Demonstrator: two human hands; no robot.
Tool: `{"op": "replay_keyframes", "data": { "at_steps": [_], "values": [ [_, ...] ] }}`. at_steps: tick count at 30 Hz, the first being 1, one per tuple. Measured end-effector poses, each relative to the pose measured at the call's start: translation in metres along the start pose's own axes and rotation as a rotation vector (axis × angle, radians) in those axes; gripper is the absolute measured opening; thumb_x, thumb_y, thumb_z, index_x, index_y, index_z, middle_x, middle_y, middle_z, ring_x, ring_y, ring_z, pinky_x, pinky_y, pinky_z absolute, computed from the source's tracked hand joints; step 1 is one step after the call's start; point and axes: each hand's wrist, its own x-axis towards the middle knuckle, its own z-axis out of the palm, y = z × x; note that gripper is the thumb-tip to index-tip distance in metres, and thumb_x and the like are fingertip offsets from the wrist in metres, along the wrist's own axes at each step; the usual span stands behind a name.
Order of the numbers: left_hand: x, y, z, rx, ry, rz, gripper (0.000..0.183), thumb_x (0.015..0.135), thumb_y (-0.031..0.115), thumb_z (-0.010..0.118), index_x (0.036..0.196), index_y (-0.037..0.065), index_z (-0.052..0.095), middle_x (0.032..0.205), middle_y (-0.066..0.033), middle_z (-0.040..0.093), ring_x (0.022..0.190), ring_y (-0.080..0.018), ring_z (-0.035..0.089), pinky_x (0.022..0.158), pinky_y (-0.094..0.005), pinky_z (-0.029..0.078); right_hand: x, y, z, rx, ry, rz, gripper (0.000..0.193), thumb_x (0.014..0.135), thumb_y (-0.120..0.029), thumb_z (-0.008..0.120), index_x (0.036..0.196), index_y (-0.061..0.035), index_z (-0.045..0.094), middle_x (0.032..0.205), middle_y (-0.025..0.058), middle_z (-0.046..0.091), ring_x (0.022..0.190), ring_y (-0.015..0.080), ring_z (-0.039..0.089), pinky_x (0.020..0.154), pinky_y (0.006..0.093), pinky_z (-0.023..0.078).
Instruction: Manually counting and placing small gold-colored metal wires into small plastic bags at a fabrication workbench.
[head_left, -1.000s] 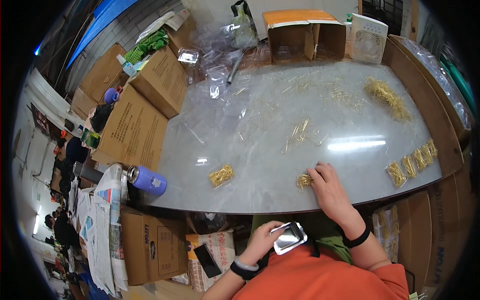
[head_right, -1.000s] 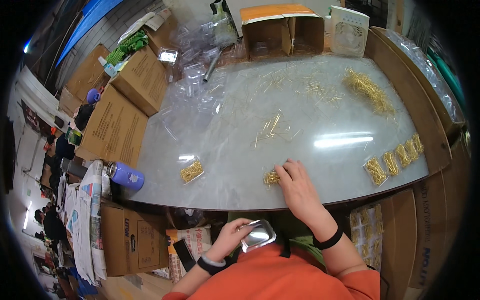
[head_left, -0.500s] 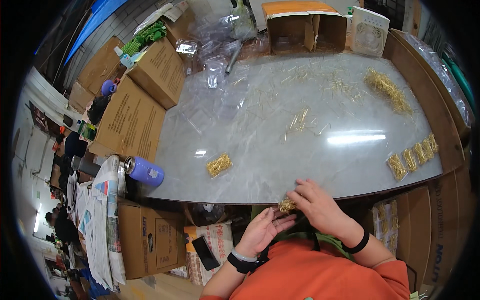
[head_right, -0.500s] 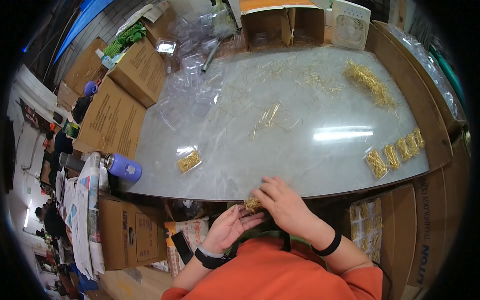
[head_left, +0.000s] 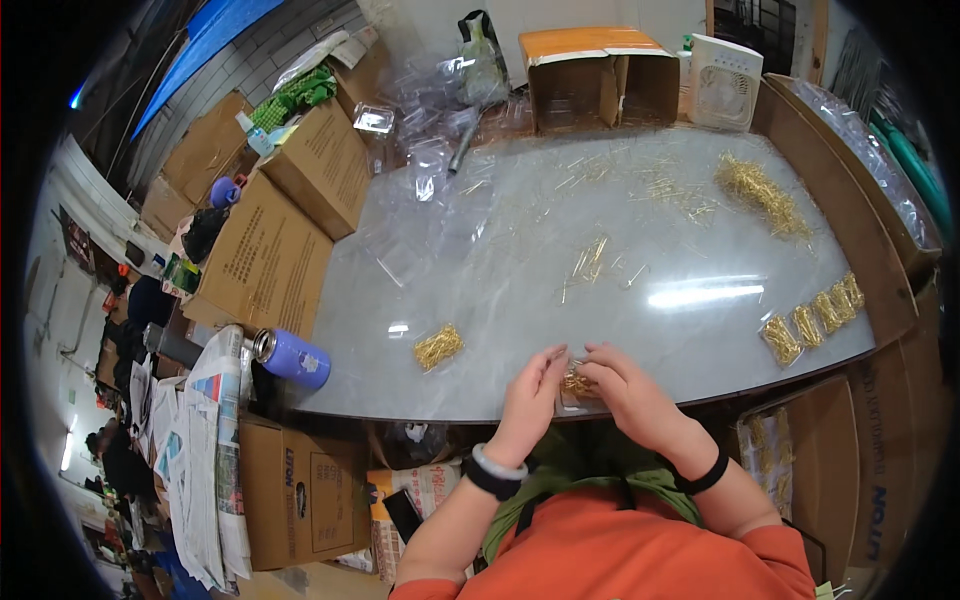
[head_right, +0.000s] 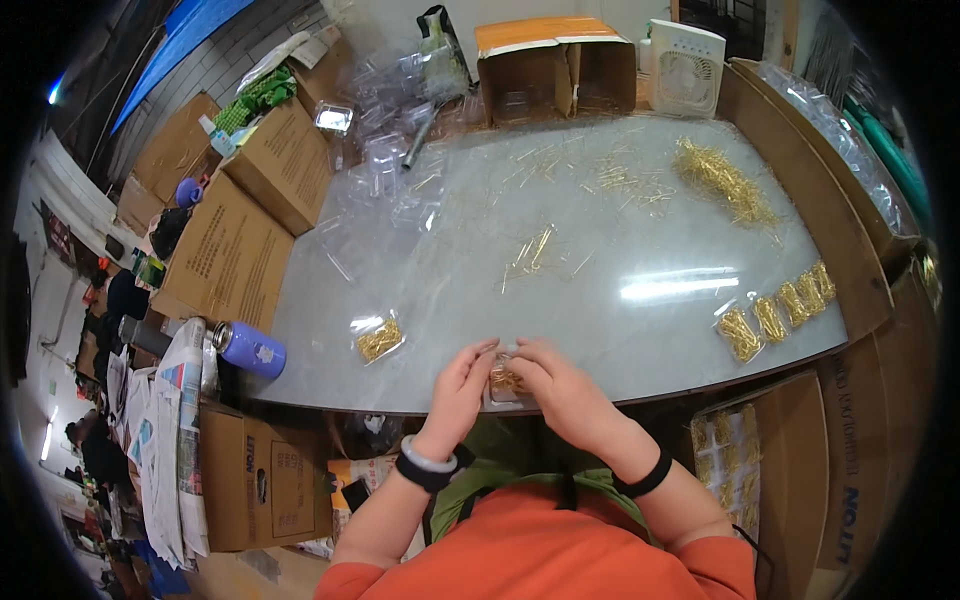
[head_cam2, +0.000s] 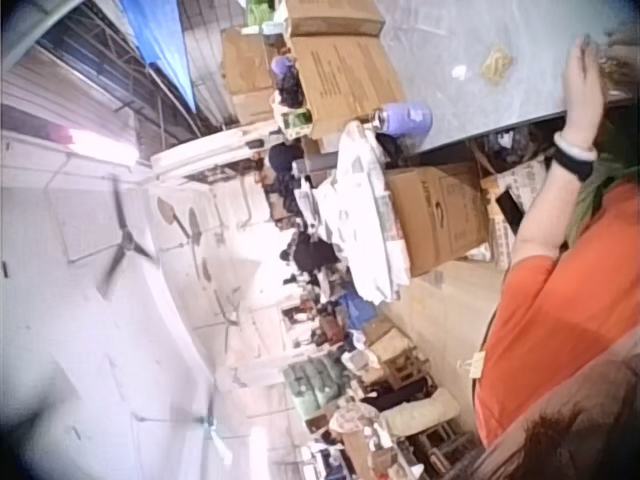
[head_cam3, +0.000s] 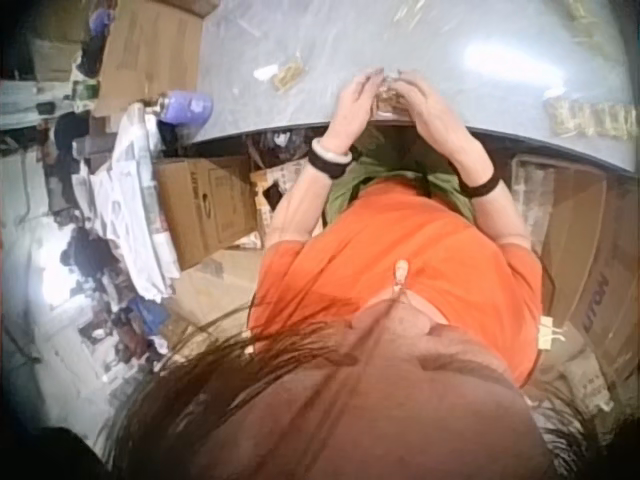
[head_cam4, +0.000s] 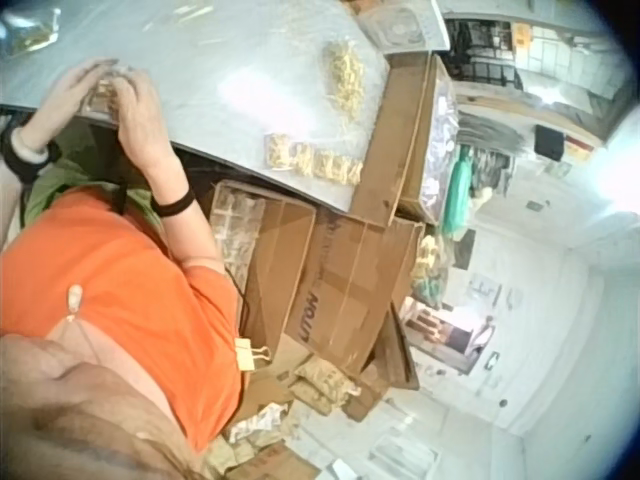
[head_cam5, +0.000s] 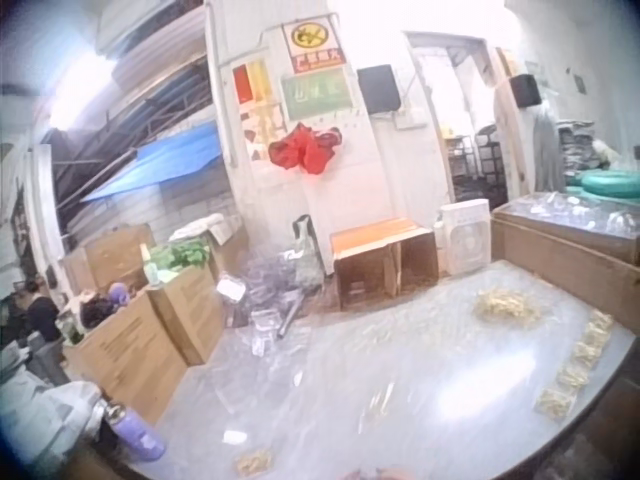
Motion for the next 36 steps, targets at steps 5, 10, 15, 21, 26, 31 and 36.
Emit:
{"op": "replay_keyframes", "data": {
  "at_steps": [5, 10, 15, 21, 26, 31, 36],
  "values": [
    [0.009, -0.001, 0.005, 0.762, -0.042, 0.564, 0.062, 0.102, 0.03, 0.062, 0.15, -0.003, 0.04, 0.153, -0.021, 0.045, 0.14, -0.035, 0.047, 0.113, -0.0429, 0.041, 0.0, 0.019, -0.006, -0.115, -0.005, 0.016, 0.039, 0.086, 0.009, 0.058, 0.124, -0.0008, 0.057, 0.126, 0.019, 0.059, 0.128, 0.0415, 0.054, 0.113, 0.0499, 0.043],
    [0.006, 0.004, 0.007, 0.553, -0.159, 0.441, 0.076, 0.085, 0.024, 0.08, 0.148, 0.003, 0.043, 0.158, -0.0211, 0.037, 0.147, -0.0399, 0.035, 0.118, -0.0472, 0.036, 0.007, 0.017, -0.019, 0.189, -0.065, 0.105, 0.048, 0.082, 0.005, 0.066, 0.128, -0.0022, 0.054, 0.134, 0.02, 0.054, 0.133, 0.0409, 0.05, 0.113, 0.0478, 0.043],
    [0.004, 0.002, 0.005, 0.549, -0.149, 0.403, 0.075, 0.079, 0.02, 0.085, 0.143, 0.003, 0.048, 0.155, -0.0201, 0.041, 0.144, -0.0401, 0.04, 0.116, -0.0477, 0.039, 0.0, 0.016, -0.038, 0.19, 0.011, 0.093, 0.054, 0.08, -0.004, 0.077, 0.128, -0.0033, 0.053, 0.137, 0.0192, 0.05, 0.131, 0.0393, 0.05, 0.108, 0.0455, 0.045],
    [0.006, 0.002, 0.008, 0.598, -0.118, 0.444, 0.076, 0.076, 0.023, 0.088, 0.14, 0.002, 0.05, 0.143, -0.021, 0.048, 0.131, -0.0397, 0.049, 0.108, -0.046, 0.044, -0.028, 0.014, -0.042, -0.036, 0.142, 0.311, 0.036, 0.082, -0.01, 0.08, 0.112, -0.0033, 0.062, 0.113, 0.0142, 0.063, 0.108, 0.036, 0.058, 0.092, 0.0438, 0.049],
    [0.006, 0.009, 0.013, 0.581, -0.098, 0.386, 0.075, 0.075, 0.025, 0.088, 0.138, 0.003, 0.052, 0.131, -0.0202, 0.047, 0.12, -0.0388, 0.051, 0.102, -0.0445, 0.047, -0.025, 0.015, -0.029, 0.02, 0.228, 0.326, 0.012, 0.087, -0.005, 0.073, 0.097, -0.003, 0.067, 0.087, 0.0111, 0.065, 0.084, 0.0332, 0.06, 0.076, 0.0424, 0.048],
    [0.008, 0.005, 0.01, 0.569, -0.124, 0.397, 0.066, 0.075, 0.023, 0.088, 0.131, 0.005, 0.058, 0.129, -0.0187, 0.048, 0.119, -0.0367, 0.053, 0.101, -0.0438, 0.048, -0.019, 0.014, -0.035, 0.145, 0.209, 0.473, 0.009, 0.089, -0.004, 0.07, 0.096, -0.001, 0.067, 0.082, 0.0121, 0.059, 0.084, 0.0316, 0.06, 0.073, 0.0388, 0.048],
    [0.01, 0.005, 0.009, 0.527, -0.112, 0.453, 0.065, 0.073, 0.018, 0.089, 0.128, 0.003, 0.058, 0.131, -0.0179, 0.055, 0.126, -0.0365, 0.054, 0.103, -0.0442, 0.048, 0.005, 0.006, -0.029, 0.013, 0.224, 0.415, 0.006, 0.088, -0.005, 0.071, 0.092, -0.0017, 0.07, 0.082, 0.0116, 0.06, 0.078, 0.0302, 0.062, 0.071, 0.0379, 0.05]
  ]
}}
